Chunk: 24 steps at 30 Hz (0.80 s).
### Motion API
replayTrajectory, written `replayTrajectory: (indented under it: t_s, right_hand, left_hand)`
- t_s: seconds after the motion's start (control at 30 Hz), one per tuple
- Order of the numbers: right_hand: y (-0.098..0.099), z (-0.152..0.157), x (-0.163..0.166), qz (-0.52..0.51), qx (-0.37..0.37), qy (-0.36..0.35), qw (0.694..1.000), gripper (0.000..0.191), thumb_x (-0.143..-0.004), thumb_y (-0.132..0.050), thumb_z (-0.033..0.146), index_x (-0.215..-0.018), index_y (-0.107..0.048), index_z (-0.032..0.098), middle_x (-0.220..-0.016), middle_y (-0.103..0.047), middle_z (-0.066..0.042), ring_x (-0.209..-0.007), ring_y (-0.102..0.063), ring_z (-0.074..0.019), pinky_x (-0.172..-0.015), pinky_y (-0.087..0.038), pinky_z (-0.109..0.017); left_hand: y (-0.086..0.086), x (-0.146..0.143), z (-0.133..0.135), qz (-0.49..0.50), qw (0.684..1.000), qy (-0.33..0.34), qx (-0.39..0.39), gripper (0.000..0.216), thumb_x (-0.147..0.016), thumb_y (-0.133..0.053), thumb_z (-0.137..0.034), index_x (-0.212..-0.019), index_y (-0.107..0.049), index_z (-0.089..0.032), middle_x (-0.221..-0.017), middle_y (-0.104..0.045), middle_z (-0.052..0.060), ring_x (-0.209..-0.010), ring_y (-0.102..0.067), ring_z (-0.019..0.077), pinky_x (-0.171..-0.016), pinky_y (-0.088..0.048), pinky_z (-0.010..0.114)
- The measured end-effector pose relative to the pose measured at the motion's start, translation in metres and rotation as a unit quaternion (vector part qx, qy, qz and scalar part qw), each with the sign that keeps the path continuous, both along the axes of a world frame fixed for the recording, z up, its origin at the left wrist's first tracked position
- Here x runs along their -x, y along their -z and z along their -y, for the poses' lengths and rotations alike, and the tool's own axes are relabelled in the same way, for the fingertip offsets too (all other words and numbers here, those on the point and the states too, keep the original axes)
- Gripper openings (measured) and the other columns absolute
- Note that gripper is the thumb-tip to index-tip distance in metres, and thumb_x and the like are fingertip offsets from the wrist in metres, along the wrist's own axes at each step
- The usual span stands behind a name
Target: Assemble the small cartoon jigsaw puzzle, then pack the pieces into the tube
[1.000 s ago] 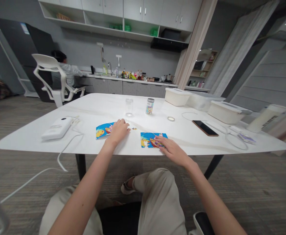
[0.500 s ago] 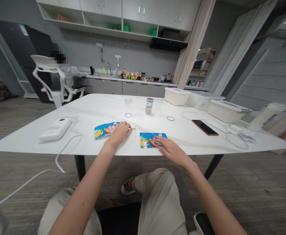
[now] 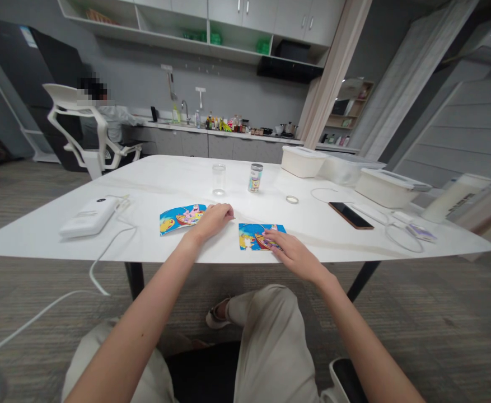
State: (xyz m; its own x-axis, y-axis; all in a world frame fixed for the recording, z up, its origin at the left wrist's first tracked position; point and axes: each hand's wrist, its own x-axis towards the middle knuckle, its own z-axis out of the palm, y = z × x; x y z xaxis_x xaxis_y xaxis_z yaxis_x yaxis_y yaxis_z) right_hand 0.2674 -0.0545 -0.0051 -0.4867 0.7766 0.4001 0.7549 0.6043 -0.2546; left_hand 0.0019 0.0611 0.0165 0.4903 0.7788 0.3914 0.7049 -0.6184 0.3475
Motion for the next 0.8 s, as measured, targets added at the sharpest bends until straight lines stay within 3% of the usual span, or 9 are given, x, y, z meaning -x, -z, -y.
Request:
replayTrajectory:
  t_s: [0.17, 0.33, 0.47, 0.67, 0.8]
  right_hand:
    - [0.000, 0.000, -0.001, -0.003, 0.007, -0.004, 1.000, 0.039, -0.101, -0.034, 0.035, -0.134, -0.052, 0.026, -0.141, -0.055, -0.008, -0.134, -0.048, -0.0238, -0.109, -0.042, -0.049]
    - [0.001, -0.001, -0.002, 0.000, 0.012, -0.001, 1.000, 0.039, -0.101, -0.034, 0.036, -0.133, -0.052, 0.025, -0.142, -0.053, -0.008, -0.135, -0.046, -0.0233, -0.110, -0.041, -0.048]
    - [0.000, 0.000, -0.001, -0.006, 0.010, -0.002, 1.000, 0.039, -0.101, -0.033, 0.037, -0.133, -0.052, 0.026, -0.141, -0.055, -0.007, -0.134, -0.047, -0.0231, -0.111, -0.040, -0.048]
    - [0.000, -0.001, -0.001, -0.001, 0.014, 0.000, 1.000, 0.040, -0.101, -0.033, 0.038, -0.133, -0.053, 0.025, -0.140, -0.055, -0.008, -0.134, -0.047, -0.0239, -0.110, -0.041, -0.048]
    - [0.000, -0.001, -0.001, 0.003, 0.010, 0.005, 1.000, 0.040, -0.101, -0.034, 0.036, -0.135, -0.052, 0.025, -0.139, -0.056, -0.008, -0.134, -0.047, -0.0243, -0.110, -0.041, -0.048]
  left_hand:
    - [-0.003, 0.000, 0.010, 0.100, 0.989, 0.101, 0.051, 0.018, -0.088, -0.049, -0.021, -0.091, -0.066, -0.019, -0.097, -0.071, 0.006, -0.091, -0.064, 0.0186, -0.083, -0.050, 0.032]
    - [-0.004, 0.001, 0.017, 0.094, 0.979, 0.168, 0.071, 0.022, -0.087, -0.049, -0.019, -0.095, -0.070, -0.020, -0.100, -0.071, 0.006, -0.093, -0.065, 0.0175, -0.086, -0.052, 0.032]
    - [-0.007, -0.001, 0.020, 0.089, 0.964, 0.213, 0.129, 0.020, -0.087, -0.053, -0.023, -0.096, -0.071, -0.021, -0.099, -0.071, 0.006, -0.089, -0.065, 0.0160, -0.084, -0.052, 0.031]
    - [-0.012, -0.004, 0.024, 0.160, 0.923, 0.247, 0.248, 0.020, -0.080, -0.064, -0.031, -0.092, -0.068, -0.015, -0.093, -0.073, 0.007, -0.084, -0.067, 0.0172, -0.080, -0.053, 0.032]
    - [-0.015, -0.006, 0.025, 0.152, 0.919, 0.256, 0.258, 0.020, -0.079, -0.067, -0.034, -0.084, -0.071, -0.015, -0.089, -0.073, 0.007, -0.081, -0.066, 0.0166, -0.077, -0.050, 0.030]
